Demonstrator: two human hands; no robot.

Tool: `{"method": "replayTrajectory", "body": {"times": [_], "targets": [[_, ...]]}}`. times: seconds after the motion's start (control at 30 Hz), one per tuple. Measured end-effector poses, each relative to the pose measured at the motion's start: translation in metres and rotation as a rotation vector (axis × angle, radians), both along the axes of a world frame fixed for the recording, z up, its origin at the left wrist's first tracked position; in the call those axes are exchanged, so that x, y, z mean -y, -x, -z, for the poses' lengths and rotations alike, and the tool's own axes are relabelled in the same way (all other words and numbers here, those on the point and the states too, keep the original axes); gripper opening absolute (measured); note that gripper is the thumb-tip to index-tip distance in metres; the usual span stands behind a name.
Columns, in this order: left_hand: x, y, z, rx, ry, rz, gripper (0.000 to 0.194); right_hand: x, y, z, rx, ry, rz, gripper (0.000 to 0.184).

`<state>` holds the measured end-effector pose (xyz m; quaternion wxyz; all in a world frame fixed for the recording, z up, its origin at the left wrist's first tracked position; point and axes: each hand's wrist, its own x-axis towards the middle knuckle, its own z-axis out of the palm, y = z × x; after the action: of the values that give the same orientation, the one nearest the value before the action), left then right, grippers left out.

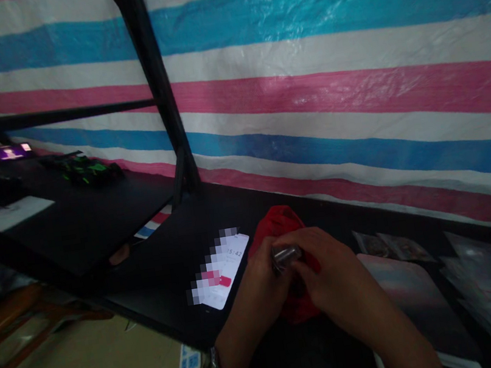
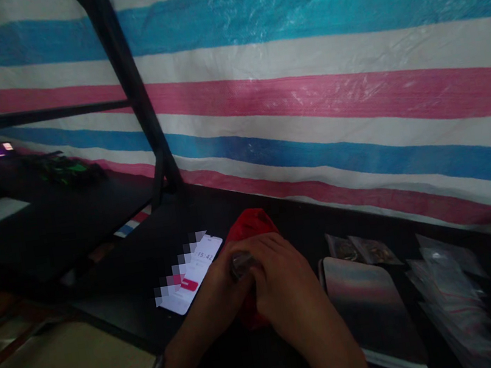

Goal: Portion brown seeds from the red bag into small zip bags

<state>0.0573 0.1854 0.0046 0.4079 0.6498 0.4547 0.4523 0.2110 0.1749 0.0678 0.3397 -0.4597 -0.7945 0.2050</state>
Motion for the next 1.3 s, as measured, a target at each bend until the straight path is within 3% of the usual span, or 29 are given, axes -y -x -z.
{"method": "replayTrajectory", "body": {"times": [0.4, 0.57, 0.67, 0.83, 0.93, 1.07, 1.3], "targets": [[-0.001, 0.003, -0.003, 0.075, 0.019, -0.059, 0.019, -0.002, -0.001, 0.001, -0.107, -0.076, 0.063, 0.041], [-0.001, 0.002, -0.010, 0.143, 0.011, -0.220, 0.020, -0.005, -0.013, 0.000, -0.196, -0.115, 0.184, 0.029], [-0.002, 0.002, -0.012, 0.222, -0.080, -0.333, 0.025, -0.008, -0.023, 0.005, -0.164, -0.025, 0.228, 0.032], [-0.004, 0.008, -0.011, 0.194, -0.139, -0.381, 0.021, -0.014, -0.024, 0.023, 0.076, 0.208, 0.191, 0.043], [-0.005, 0.013, -0.010, 0.078, -0.050, -0.412, 0.020, -0.019, -0.016, 0.034, 0.181, 0.174, 0.203, 0.051], [0.000, 0.008, -0.007, -0.143, 0.172, -0.340, 0.021, -0.025, -0.004, 0.042, 0.197, 0.125, 0.181, 0.052], [-0.003, 0.001, -0.004, -0.122, 0.221, -0.366, 0.020, -0.027, 0.008, 0.038, 0.153, 0.208, 0.118, 0.055]]}}
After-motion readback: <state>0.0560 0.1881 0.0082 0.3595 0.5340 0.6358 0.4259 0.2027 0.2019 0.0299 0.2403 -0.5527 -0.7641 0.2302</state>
